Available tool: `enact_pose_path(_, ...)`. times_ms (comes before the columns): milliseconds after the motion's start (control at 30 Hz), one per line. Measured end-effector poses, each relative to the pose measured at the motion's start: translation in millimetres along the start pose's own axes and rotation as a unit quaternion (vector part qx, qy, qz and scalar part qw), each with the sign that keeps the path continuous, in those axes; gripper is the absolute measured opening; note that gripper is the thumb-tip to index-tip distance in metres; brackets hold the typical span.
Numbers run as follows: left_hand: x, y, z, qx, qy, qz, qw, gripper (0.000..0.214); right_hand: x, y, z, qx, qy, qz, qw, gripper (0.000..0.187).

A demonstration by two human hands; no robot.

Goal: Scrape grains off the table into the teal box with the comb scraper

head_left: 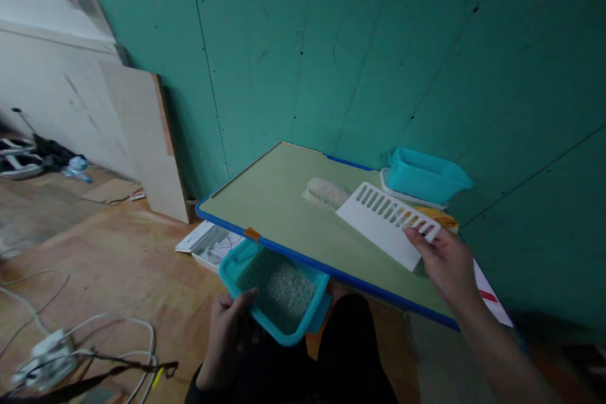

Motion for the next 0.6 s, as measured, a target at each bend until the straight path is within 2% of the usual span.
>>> enact_pose_path(100,3,-10,4.7,-0.015,-0.011,-0.009,1.000,0.055,-1,16,-20,-0.072,0.029,-0.020,0.997,0.033)
enact_pose_path(200,-1,-11,8.5,-0.034,-0.021,-0.015,0.999,0.054,1,25,-17,-0.080,0.022,-0.038,0.996,0.034)
enact_pose_path(400,-13,-3,8.3,-0.011,-0.026,-0.021,0.999,0.052,11,21,15,-0.071,-0.004,-0.054,0.996,0.033)
enact_pose_path(600,-13,-1,7.7,0.006,-0.019,-0.016,1.000,0.053,17,11,53,-0.044,-0.029,-0.076,0.996,0.032)
Point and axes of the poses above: each hand's wrist, its own x-axis towards the middle knuckle, its own z-axis out of the palm, y = z × x, the point moved 1 cm from there along x, towards the middle knuckle, and after that the axes turned 13 degrees about y, right-handed, at the moved point
